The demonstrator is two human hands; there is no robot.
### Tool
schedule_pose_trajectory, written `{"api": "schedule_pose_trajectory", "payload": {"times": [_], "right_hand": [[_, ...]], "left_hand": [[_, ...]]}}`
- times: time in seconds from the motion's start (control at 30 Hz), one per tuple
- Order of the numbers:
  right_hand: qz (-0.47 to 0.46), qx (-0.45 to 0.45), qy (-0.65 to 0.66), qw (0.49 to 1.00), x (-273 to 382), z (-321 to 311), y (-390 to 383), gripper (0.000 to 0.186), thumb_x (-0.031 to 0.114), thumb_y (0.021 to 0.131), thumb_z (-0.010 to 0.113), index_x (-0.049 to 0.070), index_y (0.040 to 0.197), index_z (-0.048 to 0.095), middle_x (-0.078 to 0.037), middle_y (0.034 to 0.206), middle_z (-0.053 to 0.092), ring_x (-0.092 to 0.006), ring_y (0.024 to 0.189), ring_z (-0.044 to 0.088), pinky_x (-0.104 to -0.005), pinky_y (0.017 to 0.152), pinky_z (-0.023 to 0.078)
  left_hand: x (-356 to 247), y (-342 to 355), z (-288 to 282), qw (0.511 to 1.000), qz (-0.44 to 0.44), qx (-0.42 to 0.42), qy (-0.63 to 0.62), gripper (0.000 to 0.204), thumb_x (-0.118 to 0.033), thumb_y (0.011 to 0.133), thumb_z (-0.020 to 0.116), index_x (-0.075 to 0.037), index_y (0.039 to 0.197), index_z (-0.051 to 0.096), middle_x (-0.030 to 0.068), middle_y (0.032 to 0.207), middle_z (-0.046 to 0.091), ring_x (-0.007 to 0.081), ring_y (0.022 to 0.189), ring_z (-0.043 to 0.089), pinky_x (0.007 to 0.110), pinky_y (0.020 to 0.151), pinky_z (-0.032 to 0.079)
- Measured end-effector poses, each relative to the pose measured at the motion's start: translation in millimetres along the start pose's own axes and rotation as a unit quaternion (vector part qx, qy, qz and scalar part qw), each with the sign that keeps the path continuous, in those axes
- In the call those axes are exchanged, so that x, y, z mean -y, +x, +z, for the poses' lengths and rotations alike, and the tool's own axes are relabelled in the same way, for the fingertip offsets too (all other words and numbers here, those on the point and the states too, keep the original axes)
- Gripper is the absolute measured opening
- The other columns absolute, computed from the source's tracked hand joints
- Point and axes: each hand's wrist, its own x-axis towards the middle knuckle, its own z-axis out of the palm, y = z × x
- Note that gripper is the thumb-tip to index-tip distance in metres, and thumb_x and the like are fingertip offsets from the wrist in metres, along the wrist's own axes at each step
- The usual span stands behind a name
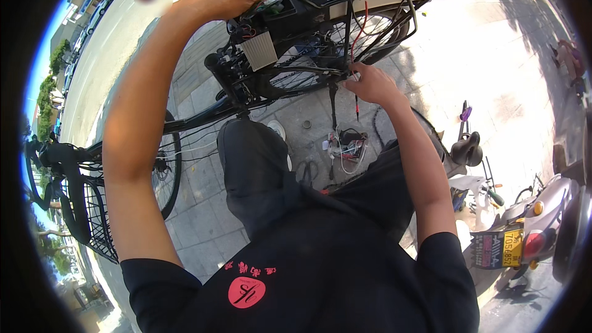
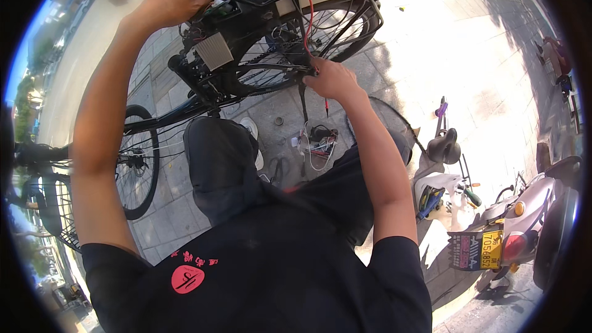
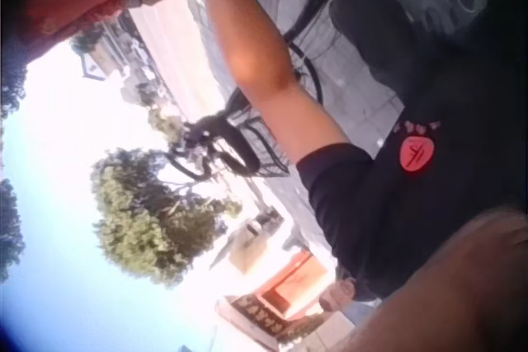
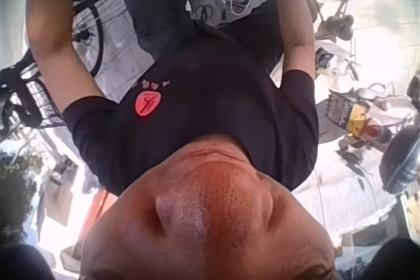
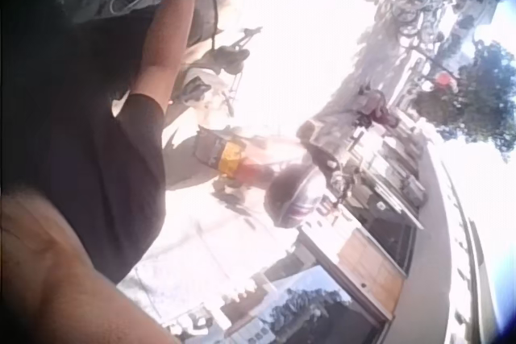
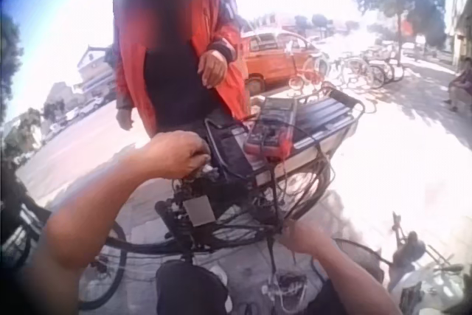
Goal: The person uses a multimeter to test the electrical connections of a bicycle's wiring harness. They repeatedly touch the multimeter probes to different wires and components while another person observes.
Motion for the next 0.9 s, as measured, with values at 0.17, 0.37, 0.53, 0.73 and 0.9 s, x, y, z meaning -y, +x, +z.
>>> {"api": "schedule_pose_trajectory", "payload": {"times": [0.17, 0.37, 0.53, 0.73, 0.9], "right_hand": [[0.091, -0.020, -0.008, 0.996, -39, 51, 32, 0.050, 0.049, 0.099, 0.068, 0.012, 0.132, 0.077, -0.021, 0.121, 0.081, -0.0419, 0.118, 0.075, -0.0533, 0.101, 0.058], [0.109, -0.061, -0.047, 0.991, -51, 78, 48, 0.042, 0.040, 0.102, 0.063, 0.005, 0.115, 0.082, -0.026, 0.118, 0.080, -0.0437, 0.116, 0.076, -0.0533, 0.100, 0.059], [0.038, 0.023, -0.009, 0.999, -92, 120, 68, 0.041, 0.034, 0.101, 0.062, 0.000, 0.113, 0.081, -0.029, 0.118, 0.078, -0.0475, 0.113, 0.074, -0.0583, 0.100, 0.058], [-0.030, 0.138, 0.196, 0.970, -23, 58, 20, 0.036, 0.028, 0.107, 0.062, -0.004, 0.105, 0.077, -0.021, 0.097, 0.079, -0.0339, 0.087, 0.079, -0.0468, 0.081, 0.062], [-0.025, 0.155, 0.580, 0.799, -28, -4, -26, 0.041, 0.037, 0.113, 0.062, -0.002, 0.106, 0.075, -0.008, 0.079, 0.072, -0.0190, 0.064, 0.069, -0.0337, 0.064, 0.057]], "left_hand": [[-68, -73, -12, 0.945, -0.054, -0.224, -0.234, 0.027, -0.026, 0.107, 0.076, -0.009, 0.127, 0.079, 0.0039, 0.097, 0.074, 0.0158, 0.083, 0.069, 0.031, 0.076, 0.055], [-163, -169, 63, 0.831, -0.158, -0.169, -0.506, 0.018, -0.014, 0.105, 0.080, -0.002, 0.118, 0.077, -0.0018, 0.092, 0.067, 0.0028, 0.074, 0.059, 0.021, 0.066, 0.046], [-211, -176, 141, 0.841, -0.167, -0.008, -0.514, 0.027, -0.022, 0.105, 0.078, -0.005, 0.125, 0.078, 0.0064, 0.102, 0.070, 0.0160, 0.095, 0.072, 0.031, 0.076, 0.054], [-217, -180, 219, 0.897, -0.205, 0.055, -0.388, 0.072, -0.041, 0.099, 0.084, -0.004, 0.154, 0.058, 0.0159, 0.150, 0.063, 0.0378, 0.142, 0.058, 0.048, 0.116, 0.048], [-232, -171, 252, 0.938, -0.103, -0.009, -0.331, 0.063, -0.040, 0.100, 0.081, -0.008, 0.150, 0.063, 0.0151, 0.151, 0.063, 0.0467, 0.150, 0.049, 0.053, 0.118, 0.045]]}}
